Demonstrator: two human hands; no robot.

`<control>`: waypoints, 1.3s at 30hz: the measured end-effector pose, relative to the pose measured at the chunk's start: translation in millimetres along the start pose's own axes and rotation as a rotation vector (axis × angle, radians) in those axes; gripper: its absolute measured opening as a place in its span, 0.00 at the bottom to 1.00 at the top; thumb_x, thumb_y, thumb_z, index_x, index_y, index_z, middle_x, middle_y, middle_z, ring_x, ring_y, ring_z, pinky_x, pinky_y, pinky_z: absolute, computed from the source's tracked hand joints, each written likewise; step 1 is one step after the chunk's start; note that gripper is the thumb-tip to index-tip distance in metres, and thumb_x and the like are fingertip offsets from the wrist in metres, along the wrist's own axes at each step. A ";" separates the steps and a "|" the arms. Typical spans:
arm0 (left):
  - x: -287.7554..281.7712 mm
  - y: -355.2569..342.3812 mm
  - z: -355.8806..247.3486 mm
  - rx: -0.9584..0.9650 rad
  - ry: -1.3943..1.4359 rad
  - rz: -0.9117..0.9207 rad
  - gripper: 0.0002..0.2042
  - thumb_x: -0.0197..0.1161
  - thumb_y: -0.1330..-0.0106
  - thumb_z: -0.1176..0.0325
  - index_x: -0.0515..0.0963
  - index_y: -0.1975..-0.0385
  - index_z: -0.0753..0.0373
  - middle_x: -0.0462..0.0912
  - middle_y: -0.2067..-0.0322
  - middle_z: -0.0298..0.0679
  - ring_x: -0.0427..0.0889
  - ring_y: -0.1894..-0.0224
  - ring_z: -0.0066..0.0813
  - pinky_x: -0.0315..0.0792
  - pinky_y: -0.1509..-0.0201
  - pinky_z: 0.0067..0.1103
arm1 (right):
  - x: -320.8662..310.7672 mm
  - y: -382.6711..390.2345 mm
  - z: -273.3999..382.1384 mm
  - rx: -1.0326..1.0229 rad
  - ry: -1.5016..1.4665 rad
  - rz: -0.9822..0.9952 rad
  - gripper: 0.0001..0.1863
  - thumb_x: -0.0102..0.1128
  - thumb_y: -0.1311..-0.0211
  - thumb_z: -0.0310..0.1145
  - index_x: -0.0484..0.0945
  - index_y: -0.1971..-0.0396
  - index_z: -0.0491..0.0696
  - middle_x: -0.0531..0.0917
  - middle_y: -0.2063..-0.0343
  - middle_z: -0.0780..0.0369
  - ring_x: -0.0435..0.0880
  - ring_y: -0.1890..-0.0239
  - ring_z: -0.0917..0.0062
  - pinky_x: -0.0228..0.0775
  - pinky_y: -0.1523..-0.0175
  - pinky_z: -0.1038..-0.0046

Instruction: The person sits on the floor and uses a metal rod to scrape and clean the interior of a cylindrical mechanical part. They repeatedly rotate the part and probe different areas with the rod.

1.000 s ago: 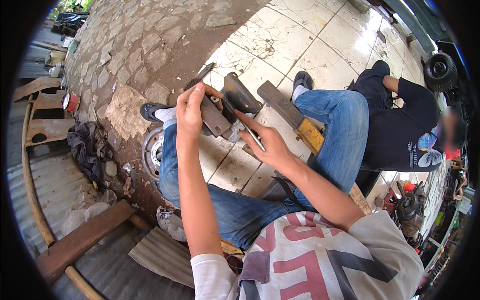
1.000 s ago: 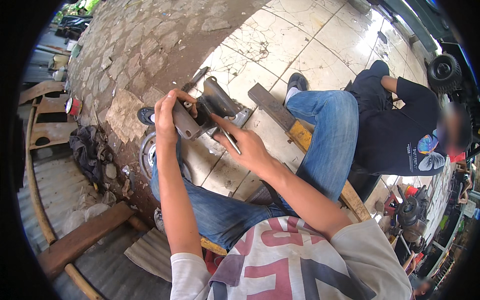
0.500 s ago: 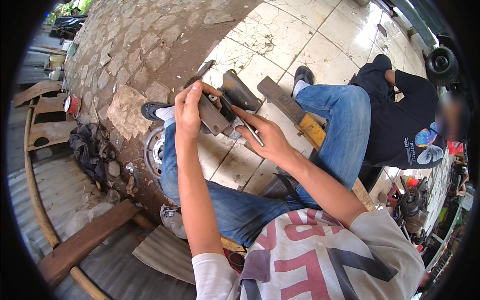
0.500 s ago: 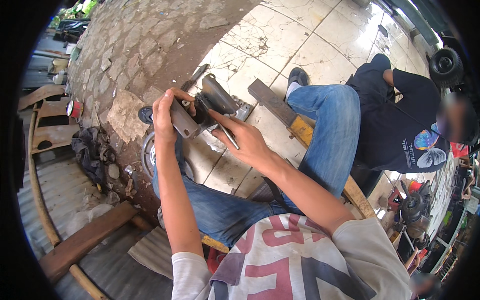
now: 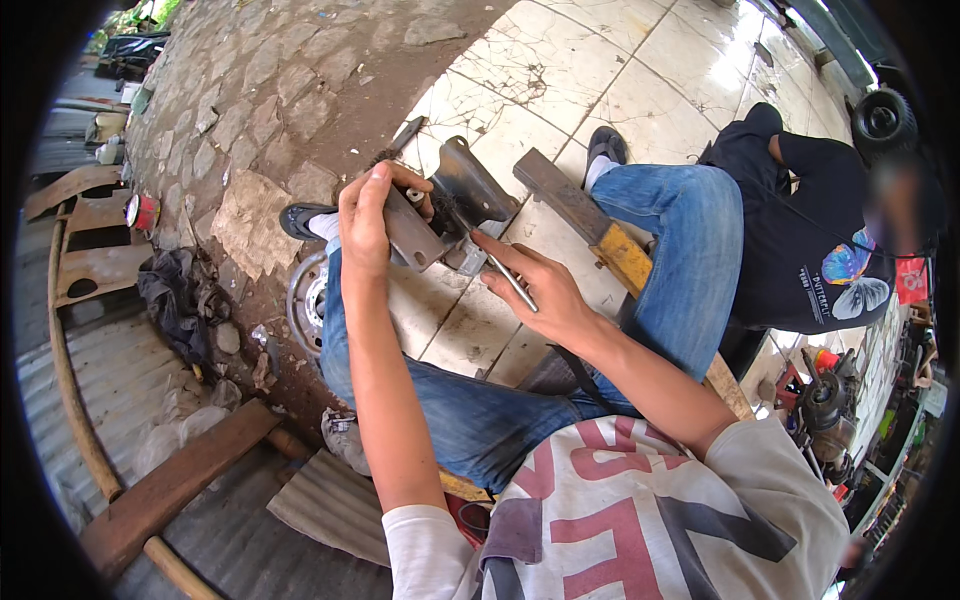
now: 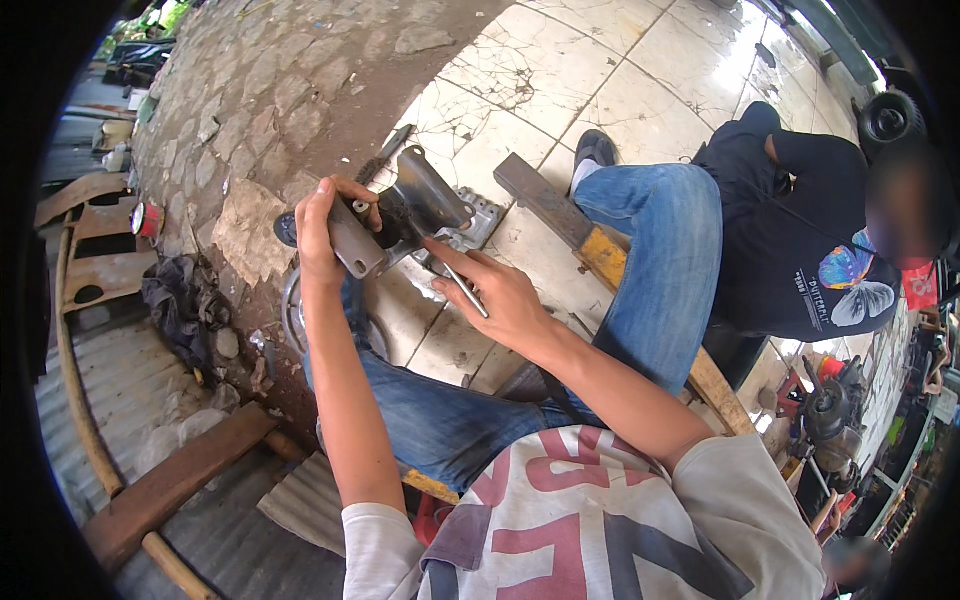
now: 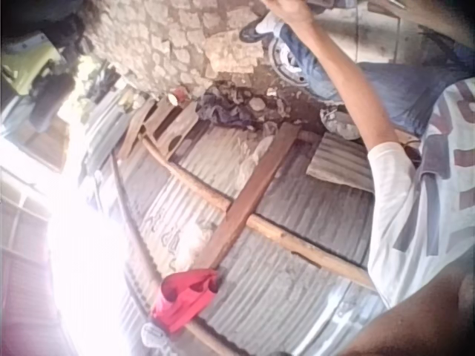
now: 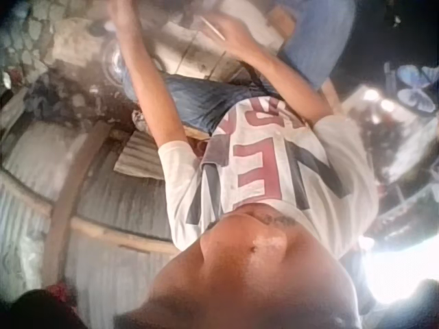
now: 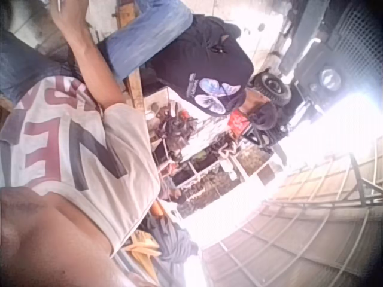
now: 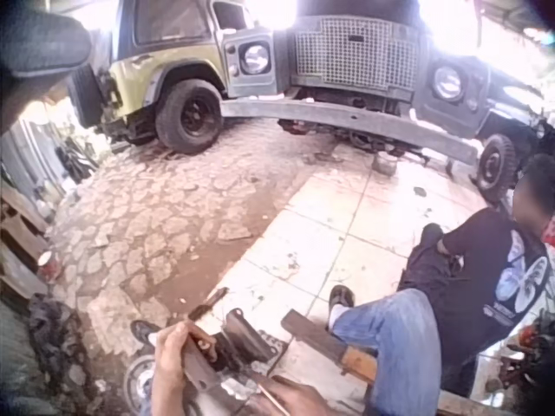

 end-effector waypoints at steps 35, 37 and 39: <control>1.3 3.4 -0.1 0.028 -0.021 -0.012 0.26 0.45 0.30 0.53 0.79 0.73 0.73 0.78 0.82 0.45 0.76 0.80 0.30 0.70 0.72 0.23 | 4.9 28.4 5.0 -0.199 0.204 -0.106 0.25 0.63 0.44 0.24 0.76 0.43 0.46 0.79 0.46 0.54 0.82 0.53 0.62 0.77 0.49 0.66; 2.0 3.4 -1.2 0.023 -0.024 -0.012 0.26 0.45 0.30 0.53 0.79 0.73 0.73 0.78 0.82 0.45 0.76 0.80 0.30 0.70 0.72 0.23 | 4.6 28.9 4.1 -0.219 0.211 -0.108 0.25 0.64 0.43 0.26 0.76 0.43 0.47 0.79 0.46 0.55 0.82 0.54 0.62 0.77 0.50 0.65; 2.8 3.5 -1.3 0.015 -0.028 -0.009 0.26 0.45 0.30 0.53 0.79 0.73 0.73 0.78 0.82 0.45 0.76 0.80 0.30 0.70 0.72 0.23 | 4.5 30.0 3.4 -0.234 0.218 -0.112 0.26 0.65 0.42 0.30 0.75 0.42 0.48 0.79 0.46 0.56 0.82 0.55 0.62 0.77 0.50 0.65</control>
Point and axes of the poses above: each hand's wrist, its own y-axis away from the middle knuckle, its own x-axis out of the palm, z = x × y, the point moved 7 cm from there along -y, towards the middle knuckle
